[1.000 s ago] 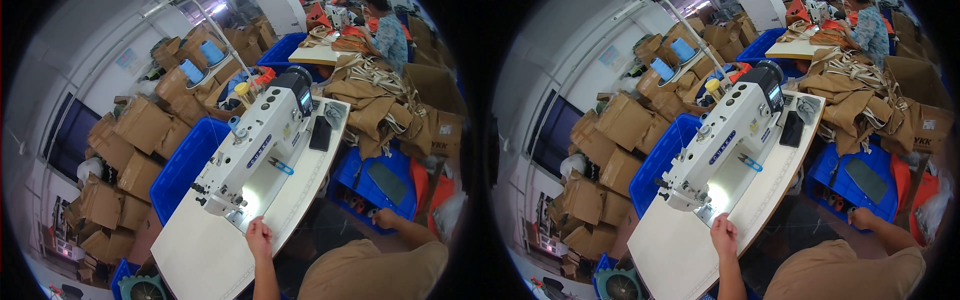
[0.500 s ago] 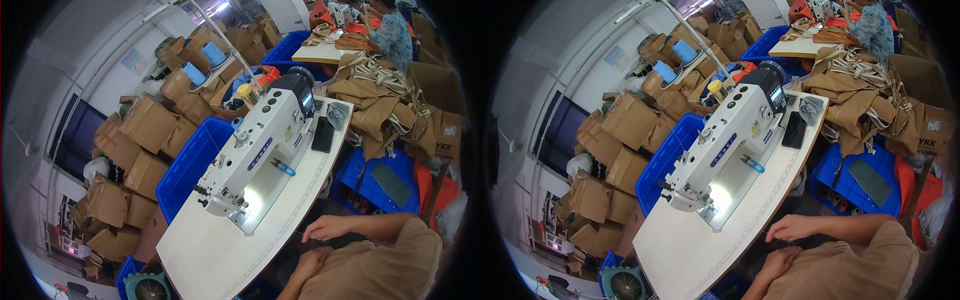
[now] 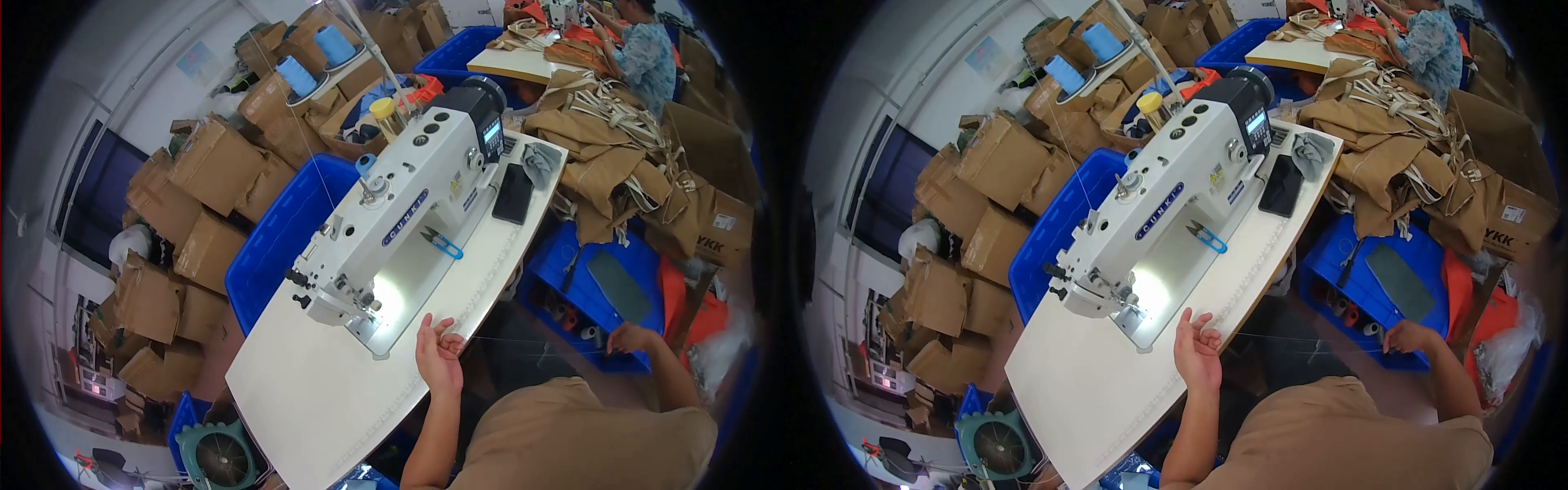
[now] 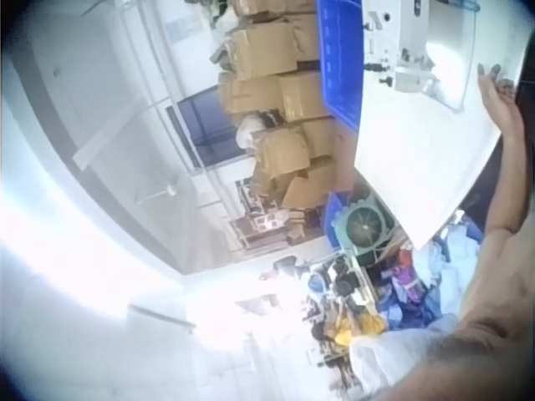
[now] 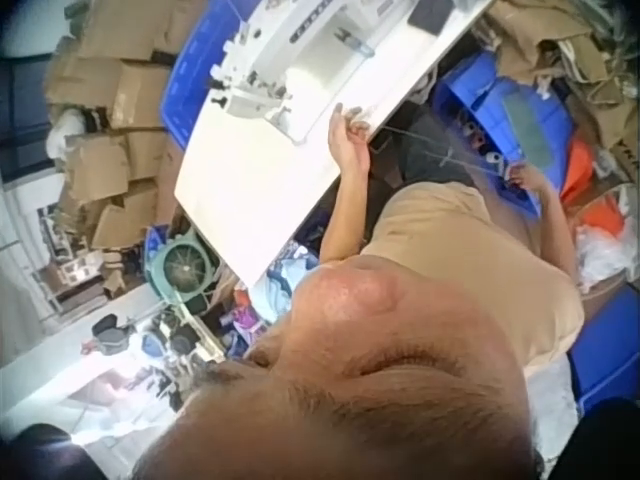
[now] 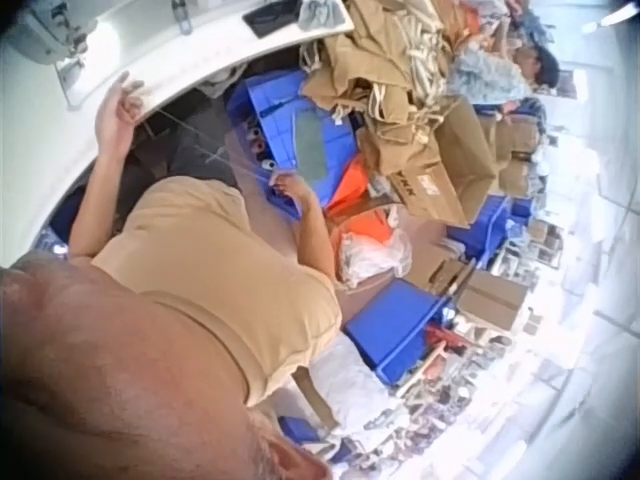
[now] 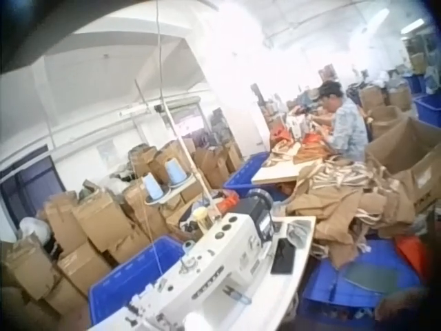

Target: The person is sewing and sorting materials for a leather fanny pack at an industrial sewing station.

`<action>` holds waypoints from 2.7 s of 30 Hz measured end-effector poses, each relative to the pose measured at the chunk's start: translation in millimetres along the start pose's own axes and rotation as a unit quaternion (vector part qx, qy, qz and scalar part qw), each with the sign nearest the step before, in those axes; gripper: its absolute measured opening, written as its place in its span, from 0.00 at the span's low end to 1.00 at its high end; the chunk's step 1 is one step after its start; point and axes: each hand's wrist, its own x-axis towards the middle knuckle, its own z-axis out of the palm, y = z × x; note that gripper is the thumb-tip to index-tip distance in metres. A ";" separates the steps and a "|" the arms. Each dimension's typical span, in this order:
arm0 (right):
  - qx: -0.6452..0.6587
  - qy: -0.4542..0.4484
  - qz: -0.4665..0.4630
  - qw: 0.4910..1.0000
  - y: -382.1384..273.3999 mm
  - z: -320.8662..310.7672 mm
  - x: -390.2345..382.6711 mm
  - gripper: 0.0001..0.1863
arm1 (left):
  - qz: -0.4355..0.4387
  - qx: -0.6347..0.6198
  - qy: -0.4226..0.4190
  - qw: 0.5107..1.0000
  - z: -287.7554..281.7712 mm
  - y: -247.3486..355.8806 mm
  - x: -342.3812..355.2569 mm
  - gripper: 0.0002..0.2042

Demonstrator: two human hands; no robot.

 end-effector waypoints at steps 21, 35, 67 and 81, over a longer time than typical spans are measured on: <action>0.241 -0.237 -0.345 0.876 -388.2 165.2 56.7 0.15 | 0.183 0.628 -0.046 0.755 -43.5 28.5 -55.6 0.07; 0.229 -0.191 -0.316 0.901 -277.7 115.5 25.4 0.11 | 0.099 0.507 -0.120 0.848 -26.3 15.5 -29.0 0.16; 0.155 -0.134 -0.375 0.904 -291.4 125.1 23.5 0.09 | 0.171 0.599 -0.273 0.733 -6.9 -15.7 -99.9 0.09; 0.176 0.047 -0.310 0.933 -246.8 83.8 13.2 0.09 | 0.466 0.667 -0.205 0.545 -76.9 66.0 39.6 0.04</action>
